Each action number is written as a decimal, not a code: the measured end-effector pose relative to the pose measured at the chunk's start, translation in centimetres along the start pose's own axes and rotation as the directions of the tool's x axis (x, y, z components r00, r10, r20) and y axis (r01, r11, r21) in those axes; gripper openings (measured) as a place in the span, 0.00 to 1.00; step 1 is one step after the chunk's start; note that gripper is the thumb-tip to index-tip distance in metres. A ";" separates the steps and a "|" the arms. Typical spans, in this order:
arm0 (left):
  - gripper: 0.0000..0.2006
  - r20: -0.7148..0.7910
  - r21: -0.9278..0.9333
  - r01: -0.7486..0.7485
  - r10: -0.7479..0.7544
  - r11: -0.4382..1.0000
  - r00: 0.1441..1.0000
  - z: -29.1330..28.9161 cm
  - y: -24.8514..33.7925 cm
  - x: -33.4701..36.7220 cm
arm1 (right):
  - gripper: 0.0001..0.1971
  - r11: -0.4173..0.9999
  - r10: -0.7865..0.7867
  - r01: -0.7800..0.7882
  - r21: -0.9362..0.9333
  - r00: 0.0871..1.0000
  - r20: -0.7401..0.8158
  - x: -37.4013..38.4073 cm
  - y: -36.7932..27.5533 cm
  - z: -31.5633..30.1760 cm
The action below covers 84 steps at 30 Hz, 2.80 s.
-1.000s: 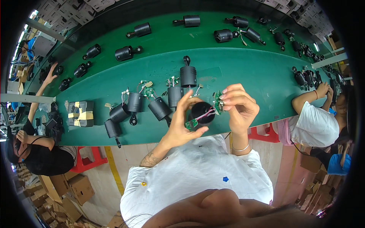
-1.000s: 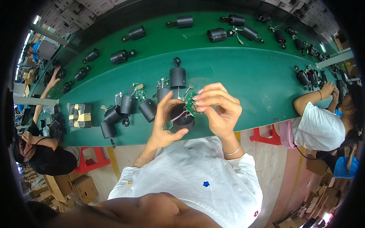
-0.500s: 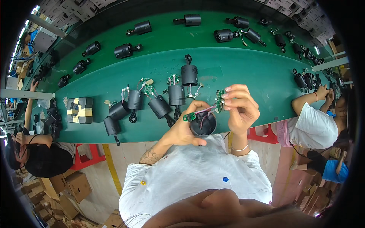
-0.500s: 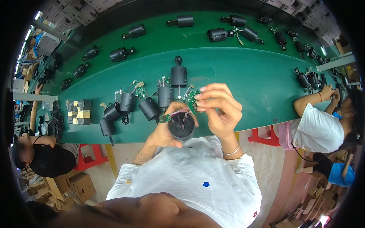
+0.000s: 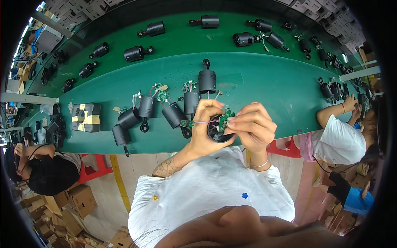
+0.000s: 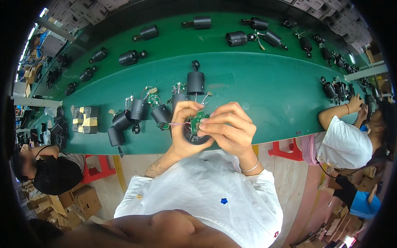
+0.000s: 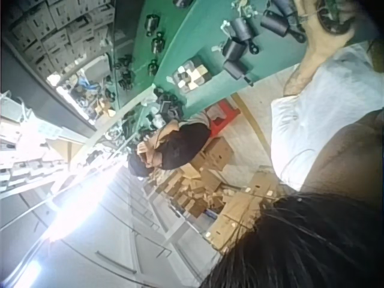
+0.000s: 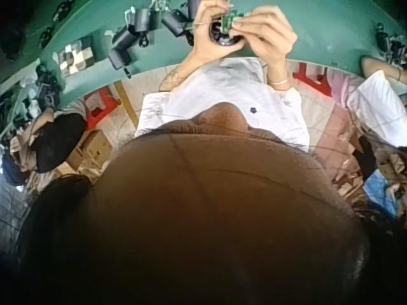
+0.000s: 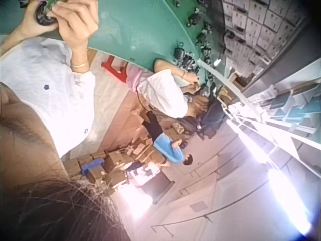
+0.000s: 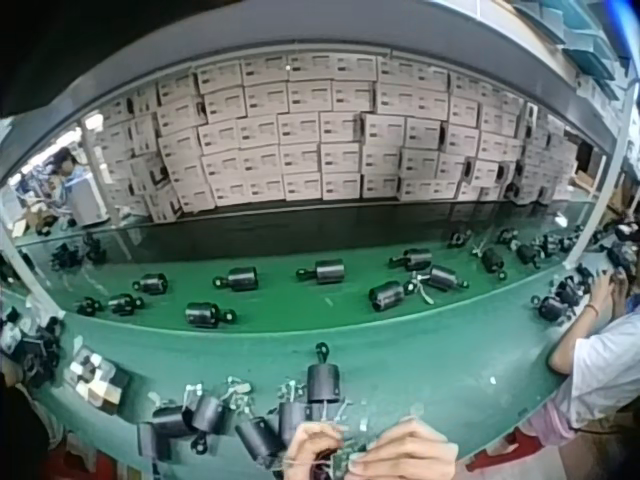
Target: Assembling electronic components and wiring into plastic camera-like housings on an assembly line.
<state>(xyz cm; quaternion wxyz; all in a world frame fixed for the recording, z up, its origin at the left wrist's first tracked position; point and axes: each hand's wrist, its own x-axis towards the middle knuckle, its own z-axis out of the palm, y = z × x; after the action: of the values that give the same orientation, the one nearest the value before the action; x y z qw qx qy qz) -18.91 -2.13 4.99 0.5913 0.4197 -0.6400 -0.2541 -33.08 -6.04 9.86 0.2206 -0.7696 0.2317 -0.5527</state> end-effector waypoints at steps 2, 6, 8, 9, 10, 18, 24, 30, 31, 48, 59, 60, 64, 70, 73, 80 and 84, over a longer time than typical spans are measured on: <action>0.37 -0.049 -0.002 -0.035 0.034 0.999 0.998 0.5 0.0 0.0 | 0.10 1.000 -0.002 0.002 -0.011 1.000 0.012 -0.2 -0.1 0.2; 0.35 -0.190 -0.104 0.006 -0.026 0.995 0.981 1.2 -0.4 -1.0 | 0.09 0.998 -0.004 0.006 -0.056 0.999 0.035 -0.6 -0.3 0.6; 0.35 -0.234 -0.055 -0.042 0.028 0.998 0.972 1.3 -0.8 -1.0 | 0.09 0.996 -0.005 0.009 -0.083 0.999 0.047 -0.7 -0.6 0.7; 0.34 -0.275 -0.004 -0.089 0.084 0.996 0.958 1.4 -1.1 -0.9 | 0.09 0.994 -0.007 0.013 -0.110 0.998 0.060 -0.7 -0.8 0.7; 0.34 -0.312 0.050 -0.133 0.142 0.990 0.939 1.4 -1.4 -0.8 | 0.09 0.991 -0.008 0.018 -0.136 0.997 0.073 -0.7 -1.0 0.7; 0.29 -0.356 0.259 -0.237 0.320 0.936 0.878 1.1 -2.2 -0.4 | 0.07 0.977 0.104 -0.075 -0.198 0.985 0.139 -0.4 -2.2 1.4; 0.29 -0.339 0.321 -0.209 0.318 0.924 0.885 1.2 -2.1 -0.4 | 0.07 0.959 0.230 -0.187 -0.212 0.951 0.205 -0.3 -2.5 1.3; 0.30 -0.303 0.320 -0.105 0.206 0.942 0.930 1.2 -1.7 -1.0 | 0.07 0.945 0.328 -0.309 -0.110 0.901 0.285 0.2 -0.9 0.5; 0.31 -0.297 0.322 -0.078 0.179 0.944 0.938 1.2 -1.6 -1.1 | 0.08 0.941 0.337 -0.327 -0.084 0.893 0.299 0.1 -0.7 0.6; 0.42 -0.341 0.449 -0.131 0.305 0.884 0.889 -0.3 -1.8 -0.7 | 0.22 0.878 0.448 -0.473 0.068 0.864 0.230 -0.2 -0.7 2.6; 0.43 -0.322 0.386 -0.072 0.208 0.920 0.924 -0.2 -2.1 -1.3 | 0.24 0.747 0.515 -0.577 0.331 0.817 0.261 -1.3 0.5 3.7; 0.43 -0.312 0.359 -0.071 0.191 0.931 0.931 -0.2 -2.1 -1.4 | 0.24 0.760 0.510 -0.565 0.322 0.825 0.244 -1.4 0.5 3.7; 0.42 -0.300 0.344 -0.073 0.184 0.936 0.936 -0.1 -2.1 -1.4 | 0.24 0.784 0.511 -0.549 0.290 0.836 0.201 -1.5 -0.1 3.8; 0.44 -0.290 0.401 -0.028 0.156 0.916 0.944 0.0 -1.9 -1.0 | 0.24 0.709 0.602 -0.643 0.290 0.766 0.226 -1.3 0.3 3.6; 0.45 -0.287 0.401 0.011 0.115 0.916 0.951 0.2 -1.6 -0.7 | 0.23 0.716 0.592 -0.624 0.311 0.780 0.204 -0.9 0.7 3.3; 0.47 -0.200 0.535 0.078 0.036 0.841 0.979 0.4 -1.7 -0.5 | 0.21 0.836 0.527 -0.534 0.126 0.846 0.083 -0.6 -0.5 2.8; 0.46 -0.166 0.561 0.071 0.028 0.824 0.986 0.3 -1.4 -0.2 | 0.18 0.788 0.596 -0.577 0.214 0.803 -0.031 -0.6 -0.9 3.2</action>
<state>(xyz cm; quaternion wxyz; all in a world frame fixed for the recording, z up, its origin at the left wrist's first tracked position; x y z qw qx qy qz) -18.93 -2.71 3.71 0.4891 0.6029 -0.6299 -0.0238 -30.08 -4.68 9.05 0.4437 -0.6064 0.4145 -0.5134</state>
